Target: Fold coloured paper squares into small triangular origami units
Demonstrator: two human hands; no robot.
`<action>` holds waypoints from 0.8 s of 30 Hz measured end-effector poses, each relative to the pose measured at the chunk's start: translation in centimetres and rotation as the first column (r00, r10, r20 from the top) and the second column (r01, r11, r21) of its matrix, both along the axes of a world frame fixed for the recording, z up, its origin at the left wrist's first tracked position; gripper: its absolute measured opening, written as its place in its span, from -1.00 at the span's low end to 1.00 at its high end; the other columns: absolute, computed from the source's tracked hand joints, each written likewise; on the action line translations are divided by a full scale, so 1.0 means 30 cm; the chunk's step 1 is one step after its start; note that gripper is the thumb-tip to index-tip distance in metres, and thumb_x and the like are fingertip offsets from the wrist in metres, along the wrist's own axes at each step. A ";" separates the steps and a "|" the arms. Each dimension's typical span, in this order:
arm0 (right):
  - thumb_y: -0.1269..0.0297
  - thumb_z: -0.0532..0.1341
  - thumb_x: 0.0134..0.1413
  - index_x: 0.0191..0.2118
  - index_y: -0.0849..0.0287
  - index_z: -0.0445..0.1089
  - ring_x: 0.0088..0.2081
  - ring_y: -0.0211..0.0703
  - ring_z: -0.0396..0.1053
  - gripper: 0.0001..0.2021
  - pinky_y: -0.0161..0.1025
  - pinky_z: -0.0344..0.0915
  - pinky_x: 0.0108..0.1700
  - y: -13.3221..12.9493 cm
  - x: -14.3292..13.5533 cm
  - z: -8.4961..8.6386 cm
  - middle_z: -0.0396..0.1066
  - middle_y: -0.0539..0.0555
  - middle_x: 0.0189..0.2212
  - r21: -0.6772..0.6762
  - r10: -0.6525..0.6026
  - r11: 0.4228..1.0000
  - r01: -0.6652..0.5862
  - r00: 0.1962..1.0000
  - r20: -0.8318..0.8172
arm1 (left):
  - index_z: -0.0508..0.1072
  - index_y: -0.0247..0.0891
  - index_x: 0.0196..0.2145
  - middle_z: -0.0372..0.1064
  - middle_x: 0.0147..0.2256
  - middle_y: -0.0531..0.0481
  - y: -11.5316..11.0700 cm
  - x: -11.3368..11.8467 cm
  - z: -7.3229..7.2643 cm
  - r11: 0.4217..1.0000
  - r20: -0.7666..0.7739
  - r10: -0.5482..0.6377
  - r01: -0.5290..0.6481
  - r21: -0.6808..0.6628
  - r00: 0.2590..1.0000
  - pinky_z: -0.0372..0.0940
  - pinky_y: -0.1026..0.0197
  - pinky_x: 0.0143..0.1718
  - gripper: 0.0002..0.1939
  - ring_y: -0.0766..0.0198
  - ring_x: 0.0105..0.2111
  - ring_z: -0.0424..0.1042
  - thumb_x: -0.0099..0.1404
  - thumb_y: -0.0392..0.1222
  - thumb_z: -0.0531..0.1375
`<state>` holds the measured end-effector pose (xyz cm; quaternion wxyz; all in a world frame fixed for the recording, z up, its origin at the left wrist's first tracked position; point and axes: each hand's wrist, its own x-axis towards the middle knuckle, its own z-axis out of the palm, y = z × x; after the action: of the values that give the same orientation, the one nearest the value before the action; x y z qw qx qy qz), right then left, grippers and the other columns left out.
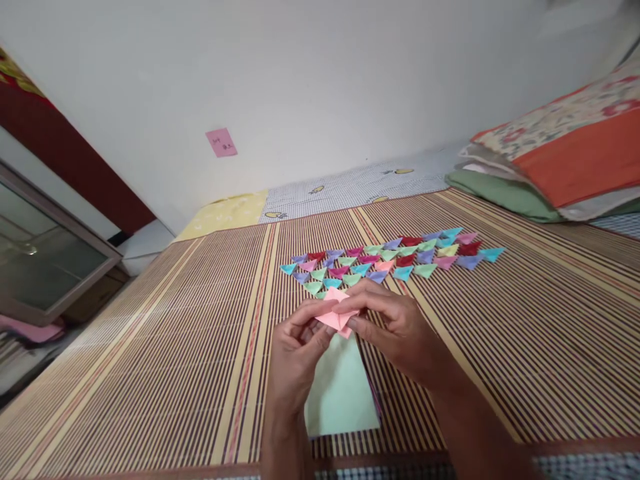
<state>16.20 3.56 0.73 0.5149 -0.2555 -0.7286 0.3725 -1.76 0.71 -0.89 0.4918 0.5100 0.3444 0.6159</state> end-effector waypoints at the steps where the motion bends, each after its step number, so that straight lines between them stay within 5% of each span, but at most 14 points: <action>1: 0.45 0.26 0.25 -0.17 0.03 0.59 -0.12 -0.15 0.45 -0.82 -0.18 0.35 -0.06 -0.003 -0.004 0.004 0.46 0.02 -0.21 -0.006 0.000 1.000 0.000 1.000 0.010 | 0.68 -0.15 -0.13 0.50 -0.15 -0.08 -0.001 0.001 0.001 1.000 -0.001 0.001 -0.001 -0.005 1.000 0.37 0.25 -0.06 -0.76 0.19 -0.09 0.49 0.22 -0.28 0.40; 16: 0.25 0.26 0.25 -0.40 0.15 0.40 -0.42 -0.21 0.29 -0.81 -0.23 0.22 -0.34 -0.028 -0.068 0.003 0.35 -0.04 -0.48 -0.130 -0.197 0.972 0.197 0.980 0.014 | 0.68 -0.20 -0.27 0.55 -0.31 -0.03 -0.014 0.025 0.011 0.990 -0.085 0.132 -0.135 -0.032 0.988 0.34 0.26 -0.22 -0.89 0.26 -0.29 0.48 0.33 -0.16 0.33; 24: 0.32 0.23 0.21 -0.45 0.15 0.36 -0.43 -0.22 0.25 -0.81 -0.24 0.20 -0.35 -0.028 -0.079 0.004 0.30 -0.06 -0.50 -0.118 -0.227 0.967 0.226 0.974 0.002 | 0.54 -0.29 -0.40 0.46 -0.49 0.03 -0.024 0.044 0.022 0.967 -0.103 0.222 -0.232 -0.103 0.970 0.29 0.31 -0.39 -0.75 0.32 -0.46 0.40 0.30 -0.04 0.35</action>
<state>13.83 2.72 0.84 0.5424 -0.3648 -0.6684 0.3549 -0.43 -0.01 -0.23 0.4304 0.4655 0.4573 0.6237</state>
